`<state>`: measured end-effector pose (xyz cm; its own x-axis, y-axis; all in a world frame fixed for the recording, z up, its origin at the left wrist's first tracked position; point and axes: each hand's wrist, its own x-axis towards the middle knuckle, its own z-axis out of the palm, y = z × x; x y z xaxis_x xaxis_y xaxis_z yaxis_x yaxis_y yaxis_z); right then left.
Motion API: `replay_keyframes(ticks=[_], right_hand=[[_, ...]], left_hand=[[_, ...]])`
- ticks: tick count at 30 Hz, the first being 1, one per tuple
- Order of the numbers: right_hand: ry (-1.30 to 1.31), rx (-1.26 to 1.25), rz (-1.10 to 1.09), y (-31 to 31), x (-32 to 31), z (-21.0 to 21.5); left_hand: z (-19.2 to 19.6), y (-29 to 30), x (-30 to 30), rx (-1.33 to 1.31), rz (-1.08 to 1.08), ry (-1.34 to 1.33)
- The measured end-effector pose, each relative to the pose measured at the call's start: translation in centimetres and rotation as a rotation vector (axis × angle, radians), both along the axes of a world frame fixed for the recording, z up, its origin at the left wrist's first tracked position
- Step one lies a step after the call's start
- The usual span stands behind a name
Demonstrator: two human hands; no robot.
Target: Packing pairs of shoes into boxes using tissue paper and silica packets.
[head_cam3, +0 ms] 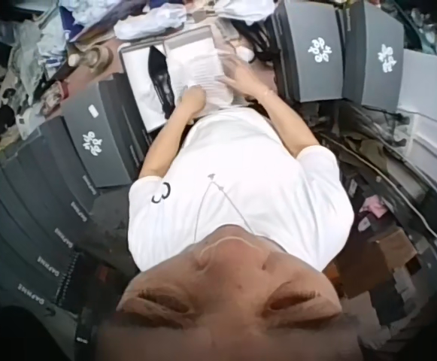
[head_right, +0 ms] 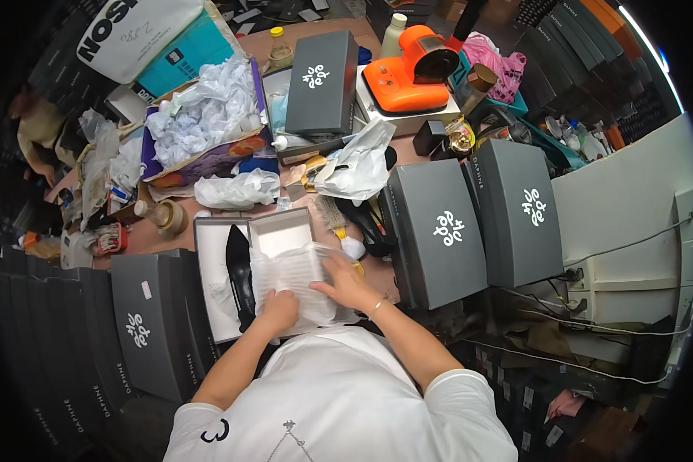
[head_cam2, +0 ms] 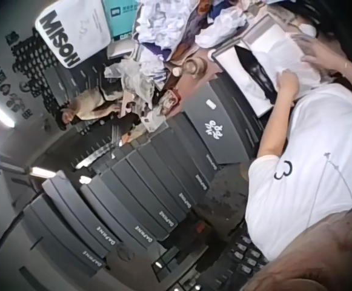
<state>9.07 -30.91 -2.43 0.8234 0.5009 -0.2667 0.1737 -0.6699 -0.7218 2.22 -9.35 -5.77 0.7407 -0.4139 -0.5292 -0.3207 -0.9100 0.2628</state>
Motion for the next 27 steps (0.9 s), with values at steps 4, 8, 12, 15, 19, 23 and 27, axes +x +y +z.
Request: replay_keyframes(ticks=[4, 8, 12, 15, 19, 23, 27], right_hand=[[-0.649, -0.51, -0.083, -5.8, 3.8, 5.8], [-0.484, -0.632, 0.265, -7.3, 5.7, 4.3], [-0.115, -0.057, 0.189, -9.5, 9.9, 11.2], [0.109, 0.094, 0.174, -10.7, 10.5, 21.0], [0.014, 0.255, 0.31, -9.4, 7.8, 24.5], [0.13, 0.359, 0.588, -1.9, 3.7, 18.9], [-0.12, 0.581, 0.487, 0.0, 3.5, 15.6]], left_hand=[[1.3, 0.4, 0.3, -0.165, 0.169, 0.034], [0.3, -0.6, 0.4, -0.164, 0.074, -0.165], [-0.2, -1.2, 0.2, -0.018, 0.069, -0.096], [-0.2, -0.8, 1.7, -0.093, 0.198, 0.153], [5.4, -1.7, 3.1, -1.218, 0.906, 0.196], [10.5, -4.3, 5.5, -1.973, 1.328, 0.579], [7.7, -3.3, 4.0, -1.945, 1.732, 0.642]])
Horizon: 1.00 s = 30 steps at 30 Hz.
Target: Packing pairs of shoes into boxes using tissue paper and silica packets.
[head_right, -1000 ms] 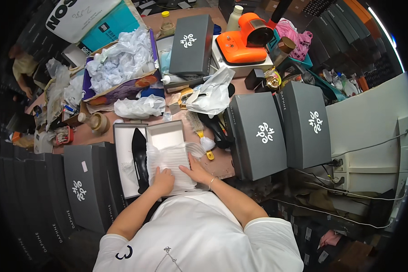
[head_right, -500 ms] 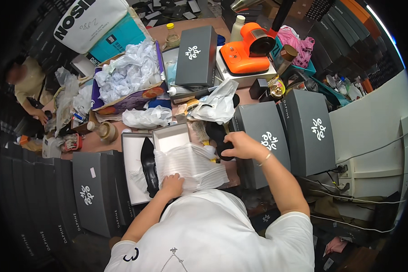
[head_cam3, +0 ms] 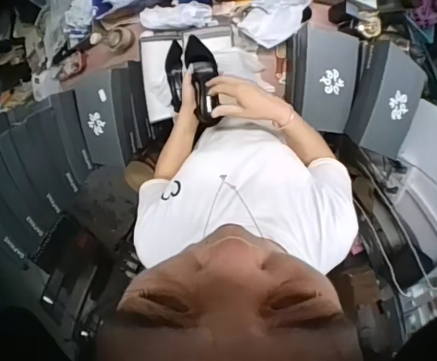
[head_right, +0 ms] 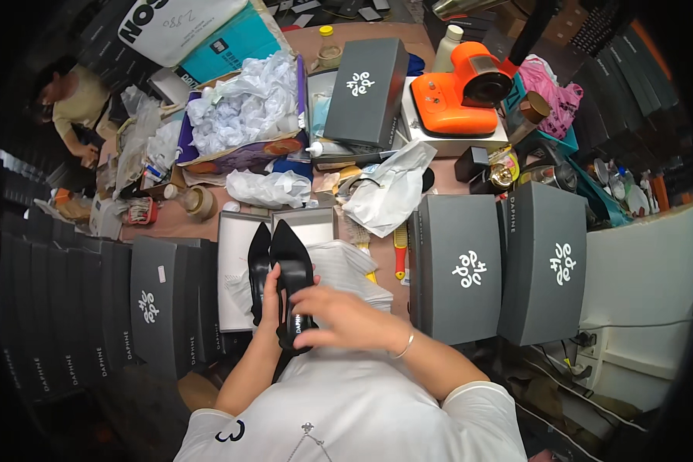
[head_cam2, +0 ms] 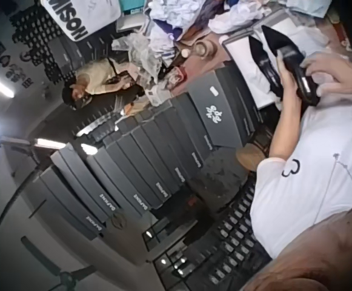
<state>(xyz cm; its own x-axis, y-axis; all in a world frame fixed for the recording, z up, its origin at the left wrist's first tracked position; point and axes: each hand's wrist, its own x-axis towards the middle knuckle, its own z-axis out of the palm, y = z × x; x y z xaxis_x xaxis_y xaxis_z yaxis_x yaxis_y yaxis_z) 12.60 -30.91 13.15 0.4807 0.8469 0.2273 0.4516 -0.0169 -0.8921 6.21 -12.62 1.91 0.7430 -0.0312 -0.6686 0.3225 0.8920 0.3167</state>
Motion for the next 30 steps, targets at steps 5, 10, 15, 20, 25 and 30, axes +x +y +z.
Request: replay_keyframes(ticks=[5, 10, 15, 20, 25, 30], right_hand=[[-0.172, -0.292, -0.457, -1.4, 8.2, -5.3], [-0.489, -0.586, -0.617, 3.3, 16.8, -13.6], [-0.674, -0.586, -0.576, 2.8, 21.2, -17.6], [-0.175, -0.407, -0.633, 1.3, 18.6, -14.3], [0.114, -0.327, -0.8, 1.9, 17.5, -15.8], [0.095, -0.324, -0.957, 1.7, 17.8, -16.5]], left_hand=[[0.7, 1.1, -0.6, -0.229, -0.067, -0.121], [-0.6, 2.8, -0.1, -0.289, -0.118, -0.149], [0.0, 3.6, 0.3, -0.101, -0.087, -0.103], [-1.3, 4.6, 0.1, -0.184, -0.14, -0.079], [-1.9, 3.4, 1.3, -0.126, -0.142, -0.09], [-1.9, 2.8, 1.7, -0.15, -0.136, -0.053]])
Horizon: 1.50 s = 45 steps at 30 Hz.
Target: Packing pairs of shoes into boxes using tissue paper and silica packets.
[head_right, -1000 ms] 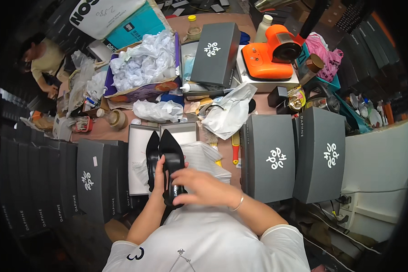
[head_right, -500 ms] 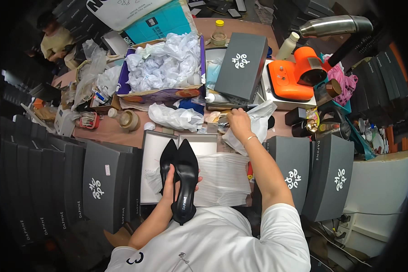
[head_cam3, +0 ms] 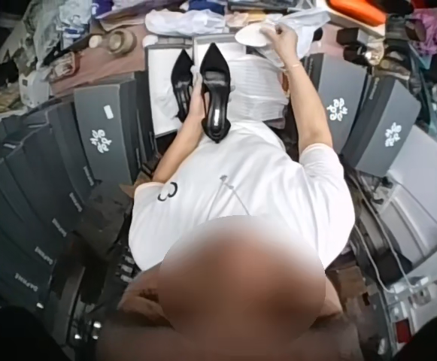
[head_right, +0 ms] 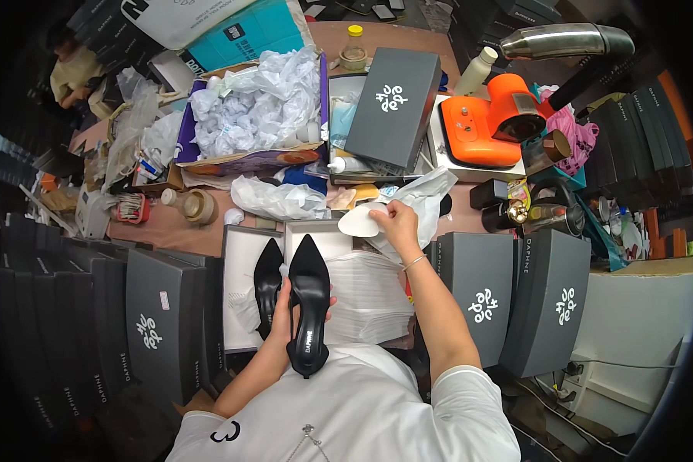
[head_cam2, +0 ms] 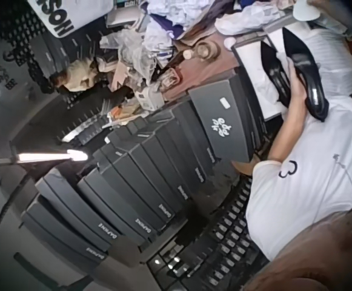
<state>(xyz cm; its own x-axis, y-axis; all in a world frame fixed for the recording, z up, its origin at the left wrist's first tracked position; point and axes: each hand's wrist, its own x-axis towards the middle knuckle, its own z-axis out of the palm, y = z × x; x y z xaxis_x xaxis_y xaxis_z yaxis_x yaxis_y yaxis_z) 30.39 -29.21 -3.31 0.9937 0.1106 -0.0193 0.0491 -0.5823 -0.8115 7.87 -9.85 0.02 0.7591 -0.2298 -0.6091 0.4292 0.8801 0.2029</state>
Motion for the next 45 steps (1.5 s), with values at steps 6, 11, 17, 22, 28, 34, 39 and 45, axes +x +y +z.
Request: replay_keyframes(ticks=[6, 11, 17, 22, 28, 34, 39, 45], right_hand=[[-0.303, 0.115, 0.03, -0.9, -3.1, 7.2], [-0.465, -0.086, 0.735, 2.4, -16.6, 9.8], [-0.46, -0.082, 0.67, 4.1, -18.4, 8.1], [-0.167, -0.077, 0.664, 4.7, -20.1, 7.6], [-0.274, -0.041, 0.615, 4.4, -17.1, 5.2], [-0.28, -0.139, 0.225, -0.1, -14.4, 5.8], [0.448, -0.269, 0.488, -2.0, -23.0, -0.8], [0.267, -0.074, 0.146, -5.6, -19.8, -1.9]], left_hand=[[0.9, -1.3, 1.1, 0.015, 0.143, 0.052], [2.3, -2.4, 0.5, 0.278, 0.121, 0.049], [1.0, -2.6, -2.1, 0.161, 0.083, -0.001], [2.3, -2.5, -2.3, 0.414, 0.171, 0.06], [3.0, -3.0, -1.8, 0.274, -0.049, -0.045], [1.2, -2.2, -1.6, 0.241, -0.198, 0.073], [0.4, -2.3, -0.5, 0.296, -0.075, 0.143], [-8.1, -2.3, -0.9, 0.258, -0.288, 0.319]])
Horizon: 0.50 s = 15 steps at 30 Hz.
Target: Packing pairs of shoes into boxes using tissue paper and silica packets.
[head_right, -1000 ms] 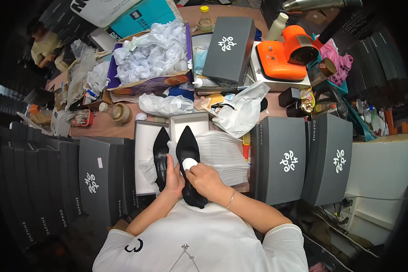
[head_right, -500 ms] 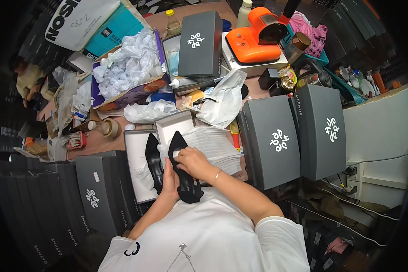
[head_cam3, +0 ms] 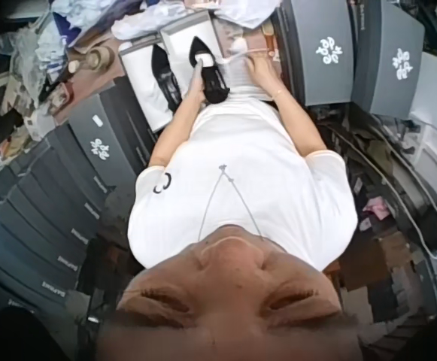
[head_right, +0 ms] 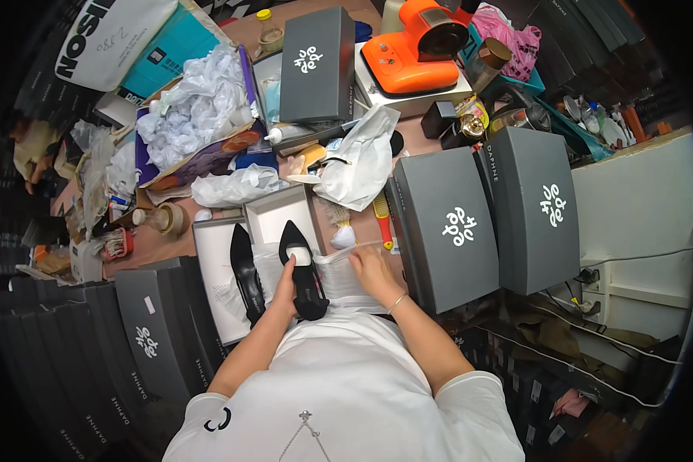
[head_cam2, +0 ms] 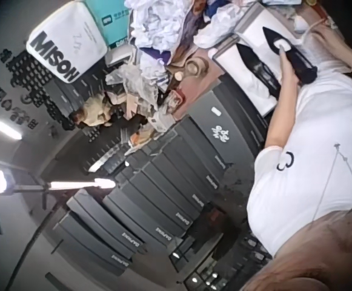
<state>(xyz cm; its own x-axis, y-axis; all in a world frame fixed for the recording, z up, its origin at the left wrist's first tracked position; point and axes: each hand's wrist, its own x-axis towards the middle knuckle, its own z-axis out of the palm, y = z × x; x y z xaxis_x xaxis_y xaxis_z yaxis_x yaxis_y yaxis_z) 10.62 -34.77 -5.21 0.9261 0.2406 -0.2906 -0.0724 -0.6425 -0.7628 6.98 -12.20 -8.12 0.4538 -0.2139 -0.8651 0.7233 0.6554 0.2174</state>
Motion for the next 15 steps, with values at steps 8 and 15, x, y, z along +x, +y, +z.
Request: replay_keyframes(ticks=[8, 15], right_hand=[[-0.315, -0.447, 0.385, 2.5, 4.9, -2.4], [0.002, -0.123, 0.25, 2.3, 5.2, -0.7]], left_hand=[[5.6, -0.2, -0.2, 0.502, -0.018, -0.154], [3.2, 8.9, -3.7, 1.152, -0.005, -0.331]])
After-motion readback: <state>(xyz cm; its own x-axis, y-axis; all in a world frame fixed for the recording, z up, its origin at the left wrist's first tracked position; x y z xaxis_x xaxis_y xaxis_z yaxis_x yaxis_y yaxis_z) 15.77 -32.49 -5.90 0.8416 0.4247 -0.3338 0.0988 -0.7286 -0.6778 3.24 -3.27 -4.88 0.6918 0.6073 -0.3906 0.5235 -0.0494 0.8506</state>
